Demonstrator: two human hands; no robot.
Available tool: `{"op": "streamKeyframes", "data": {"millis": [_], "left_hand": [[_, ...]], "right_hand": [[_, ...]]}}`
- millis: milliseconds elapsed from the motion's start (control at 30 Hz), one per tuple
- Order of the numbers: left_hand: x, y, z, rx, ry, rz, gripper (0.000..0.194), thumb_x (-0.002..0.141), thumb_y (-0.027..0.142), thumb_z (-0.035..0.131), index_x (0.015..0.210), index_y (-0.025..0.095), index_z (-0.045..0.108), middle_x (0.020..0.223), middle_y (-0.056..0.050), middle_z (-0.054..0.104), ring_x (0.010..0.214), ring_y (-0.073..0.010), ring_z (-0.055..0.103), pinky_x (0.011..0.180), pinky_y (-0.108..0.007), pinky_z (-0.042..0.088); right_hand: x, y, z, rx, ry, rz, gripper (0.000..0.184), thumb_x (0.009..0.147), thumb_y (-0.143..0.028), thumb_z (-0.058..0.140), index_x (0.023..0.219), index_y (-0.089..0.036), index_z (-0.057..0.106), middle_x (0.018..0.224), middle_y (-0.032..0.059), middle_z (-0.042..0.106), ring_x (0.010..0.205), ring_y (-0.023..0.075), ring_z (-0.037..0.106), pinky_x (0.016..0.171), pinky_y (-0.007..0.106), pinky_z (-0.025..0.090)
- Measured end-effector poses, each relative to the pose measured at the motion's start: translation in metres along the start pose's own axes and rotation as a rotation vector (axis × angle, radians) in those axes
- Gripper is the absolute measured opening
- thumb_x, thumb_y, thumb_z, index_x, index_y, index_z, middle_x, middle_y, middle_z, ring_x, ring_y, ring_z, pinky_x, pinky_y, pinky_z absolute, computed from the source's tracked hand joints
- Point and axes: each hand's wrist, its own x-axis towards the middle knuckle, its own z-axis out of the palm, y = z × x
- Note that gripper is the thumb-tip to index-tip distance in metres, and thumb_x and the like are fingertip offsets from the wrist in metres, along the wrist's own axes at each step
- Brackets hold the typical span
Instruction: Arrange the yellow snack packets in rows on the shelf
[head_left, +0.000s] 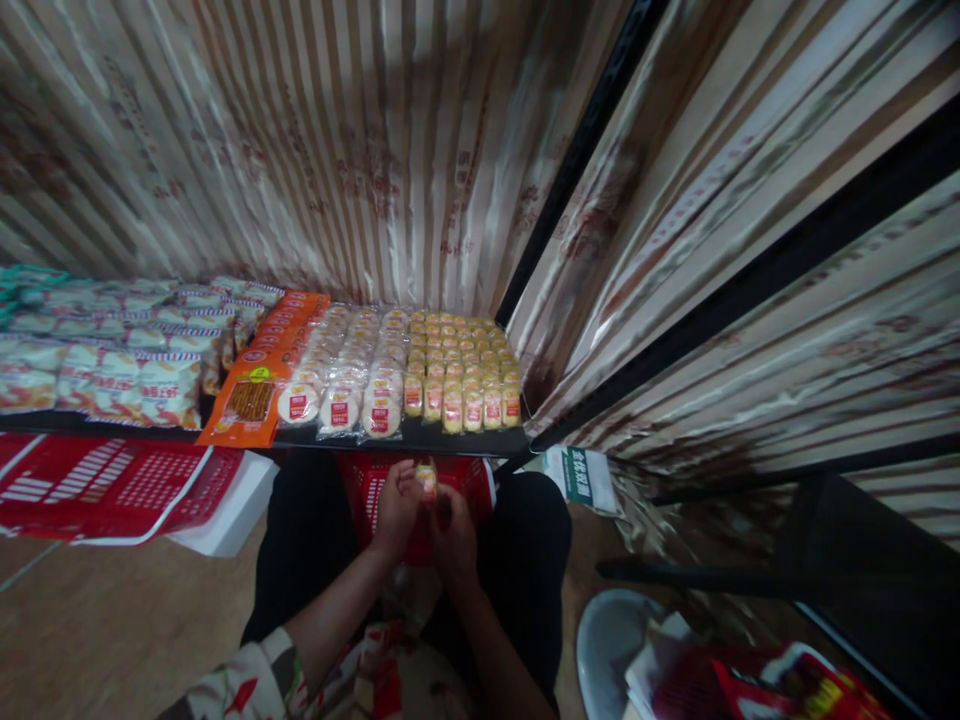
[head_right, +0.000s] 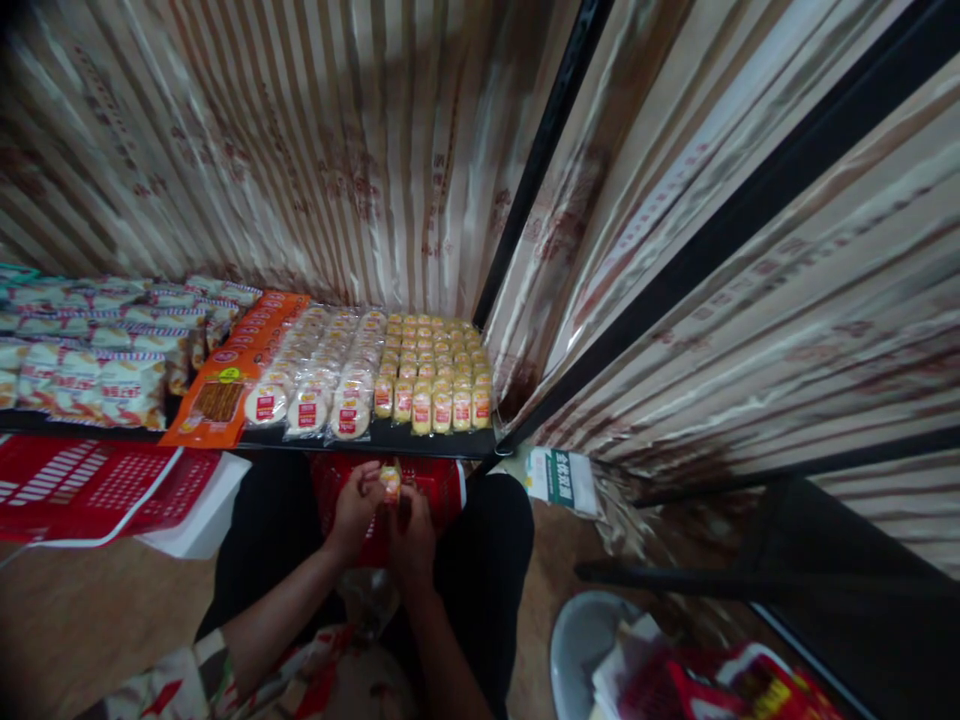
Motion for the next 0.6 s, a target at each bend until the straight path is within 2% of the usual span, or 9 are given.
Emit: {"op": "streamKeyframes", "data": {"millis": [167, 300, 433, 600], "left_hand": [[-0.002, 0.016, 0.005, 0.140, 0.013, 0.119, 0.027, 0.067, 0.032, 0.065, 0.087, 0.015, 0.059, 0.086, -0.007, 0.064, 0.077, -0.0163, 0.062, 0.074, -0.030, 0.050], [-0.001, 0.034, 0.010, 0.282, 0.028, 0.226, 0.018, 0.072, 0.025, 0.061, 0.088, 0.017, 0.063, 0.090, -0.007, 0.062, 0.081, -0.0166, 0.060, 0.077, -0.030, 0.048], [0.005, 0.046, 0.015, 0.319, 0.045, 0.288, 0.022, 0.072, 0.018, 0.061, 0.093, 0.020, 0.064, 0.094, -0.005, 0.061, 0.084, -0.0165, 0.059, 0.081, -0.030, 0.046], [0.019, 0.053, 0.023, 0.330, 0.052, 0.342, 0.028, 0.070, 0.011, 0.058, 0.096, 0.018, 0.063, 0.093, -0.005, 0.061, 0.084, -0.0158, 0.058, 0.082, -0.029, 0.045]], "right_hand": [[0.009, -0.009, 0.001, 0.010, 0.038, -0.010, 0.025, 0.082, -0.033, 0.053, 0.104, -0.021, 0.055, 0.099, 0.0057, 0.063, 0.090, 0.0179, 0.063, 0.081, 0.032, 0.052], [0.024, -0.022, 0.002, 0.007, 0.074, -0.079, 0.024, 0.083, -0.031, 0.051, 0.103, -0.020, 0.055, 0.097, 0.0070, 0.061, 0.084, 0.0171, 0.063, 0.076, 0.031, 0.053], [0.039, -0.034, 0.006, -0.016, 0.124, -0.103, 0.022, 0.083, -0.030, 0.050, 0.101, -0.020, 0.055, 0.097, 0.0070, 0.060, 0.083, 0.0168, 0.063, 0.072, 0.029, 0.054], [0.058, -0.041, 0.011, -0.059, 0.170, -0.126, 0.021, 0.083, -0.030, 0.049, 0.100, -0.019, 0.054, 0.098, 0.0081, 0.059, 0.084, 0.0171, 0.061, 0.074, 0.030, 0.053]]}}
